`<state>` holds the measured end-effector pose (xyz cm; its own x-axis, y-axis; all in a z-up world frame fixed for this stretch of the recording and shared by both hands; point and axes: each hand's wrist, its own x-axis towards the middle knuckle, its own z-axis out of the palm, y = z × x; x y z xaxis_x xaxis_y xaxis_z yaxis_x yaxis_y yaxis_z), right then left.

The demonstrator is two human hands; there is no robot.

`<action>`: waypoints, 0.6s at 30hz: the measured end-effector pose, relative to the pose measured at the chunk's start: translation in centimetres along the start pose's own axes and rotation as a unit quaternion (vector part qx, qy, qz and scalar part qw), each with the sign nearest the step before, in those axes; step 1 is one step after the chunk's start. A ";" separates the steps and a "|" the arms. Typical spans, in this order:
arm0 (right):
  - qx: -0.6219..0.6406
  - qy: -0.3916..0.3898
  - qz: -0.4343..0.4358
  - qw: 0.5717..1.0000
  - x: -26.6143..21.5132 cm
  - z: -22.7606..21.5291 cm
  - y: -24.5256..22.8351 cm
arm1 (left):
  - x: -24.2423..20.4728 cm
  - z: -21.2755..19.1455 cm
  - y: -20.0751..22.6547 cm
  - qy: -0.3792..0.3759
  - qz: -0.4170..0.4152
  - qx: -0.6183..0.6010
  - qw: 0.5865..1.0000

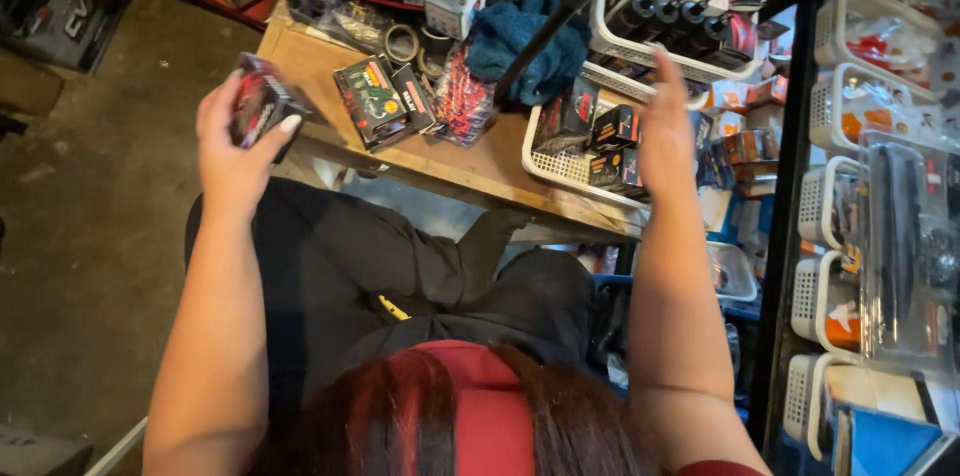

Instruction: The person sits on the floor and organizes small boxes of automotive parts on a wooden table. They pick up a box, open it to reveal a black circular part, and then place it back. They also use a smartphone to view a chat application before continuing to arrange the boxes in a white basket.

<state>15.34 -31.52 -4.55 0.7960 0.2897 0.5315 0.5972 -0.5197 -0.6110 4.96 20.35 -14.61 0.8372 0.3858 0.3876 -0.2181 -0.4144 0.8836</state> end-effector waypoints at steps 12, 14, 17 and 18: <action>0.702 -0.090 0.274 0.652 -11.4 11.7 -10.0 | -6.5 10.5 19.5 -0.315 0.267 -0.069 0.908; 0.684 -0.044 0.358 0.634 -13.6 12.0 -6.8 | -7.2 10.8 19.1 -0.348 0.241 -0.039 0.905; 0.678 -0.018 0.430 0.596 -12.4 9.9 -8.6 | -7.6 11.1 18.5 -0.404 0.197 -0.010 0.894; 0.697 -0.036 0.423 0.578 -11.4 8.9 -10.5 | -7.8 11.0 18.3 -0.431 0.176 -0.011 0.885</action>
<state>0.83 -22.26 -9.41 0.8342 0.4640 -0.2980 -0.5481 0.6382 -0.5407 0.01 0.67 -4.35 0.7851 -0.5401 0.3031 -0.5428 -0.3642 0.7568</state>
